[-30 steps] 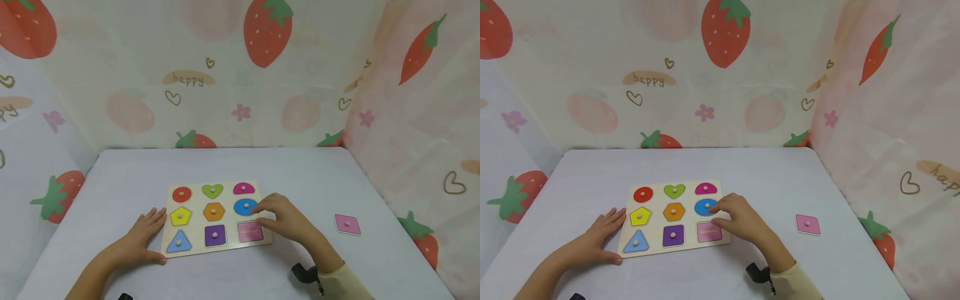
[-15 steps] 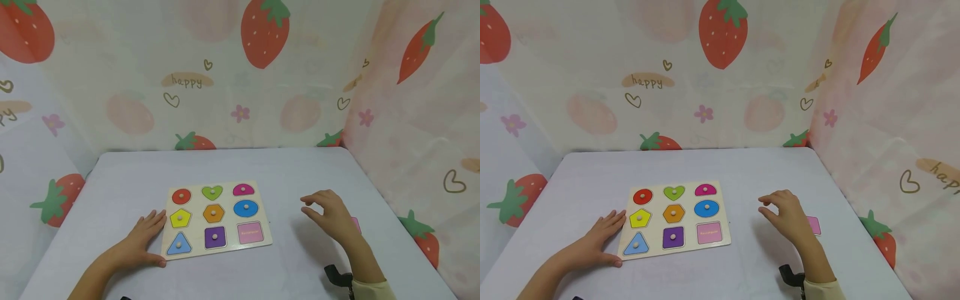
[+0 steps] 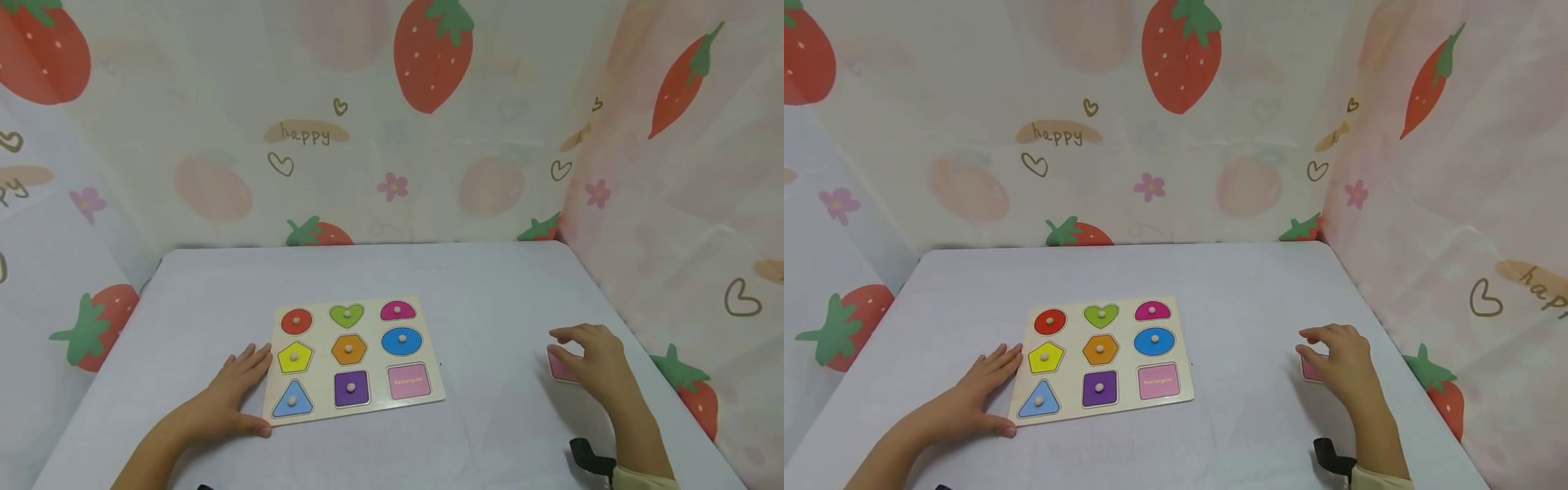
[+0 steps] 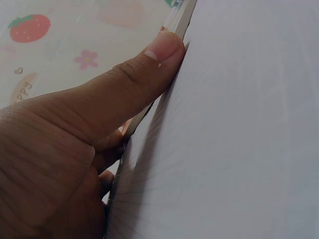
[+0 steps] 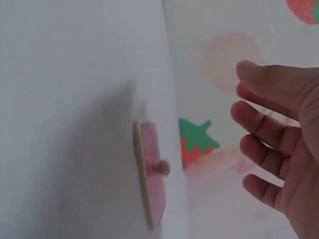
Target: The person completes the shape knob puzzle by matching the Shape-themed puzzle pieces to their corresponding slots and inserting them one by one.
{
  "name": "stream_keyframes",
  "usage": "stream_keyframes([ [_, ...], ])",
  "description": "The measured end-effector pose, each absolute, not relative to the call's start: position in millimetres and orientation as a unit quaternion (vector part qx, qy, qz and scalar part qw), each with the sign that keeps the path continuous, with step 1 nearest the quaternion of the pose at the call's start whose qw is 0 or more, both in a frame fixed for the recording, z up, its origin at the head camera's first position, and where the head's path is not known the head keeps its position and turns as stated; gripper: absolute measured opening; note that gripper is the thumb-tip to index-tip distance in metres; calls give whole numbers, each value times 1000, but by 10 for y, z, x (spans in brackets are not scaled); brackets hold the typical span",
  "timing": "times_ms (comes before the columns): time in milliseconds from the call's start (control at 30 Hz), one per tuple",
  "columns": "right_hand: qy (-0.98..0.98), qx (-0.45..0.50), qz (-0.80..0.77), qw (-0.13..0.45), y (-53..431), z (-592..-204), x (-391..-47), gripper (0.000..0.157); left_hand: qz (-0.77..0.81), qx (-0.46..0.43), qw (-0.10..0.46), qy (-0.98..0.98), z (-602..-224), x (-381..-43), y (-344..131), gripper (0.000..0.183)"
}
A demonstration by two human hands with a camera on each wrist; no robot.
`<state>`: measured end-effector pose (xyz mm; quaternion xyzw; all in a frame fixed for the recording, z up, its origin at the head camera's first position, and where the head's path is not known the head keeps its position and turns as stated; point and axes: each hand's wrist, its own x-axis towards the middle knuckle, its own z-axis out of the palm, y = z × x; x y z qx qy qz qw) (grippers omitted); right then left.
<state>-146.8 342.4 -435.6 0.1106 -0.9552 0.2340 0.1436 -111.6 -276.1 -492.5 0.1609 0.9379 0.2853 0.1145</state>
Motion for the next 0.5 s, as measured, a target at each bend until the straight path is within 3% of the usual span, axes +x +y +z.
stream_keyframes([
  [500, -971, 60, 220, 64, 3774, -4618, -1488, 30, 281, 157, 115, 940, -4928, -1123, -2749, 131],
])
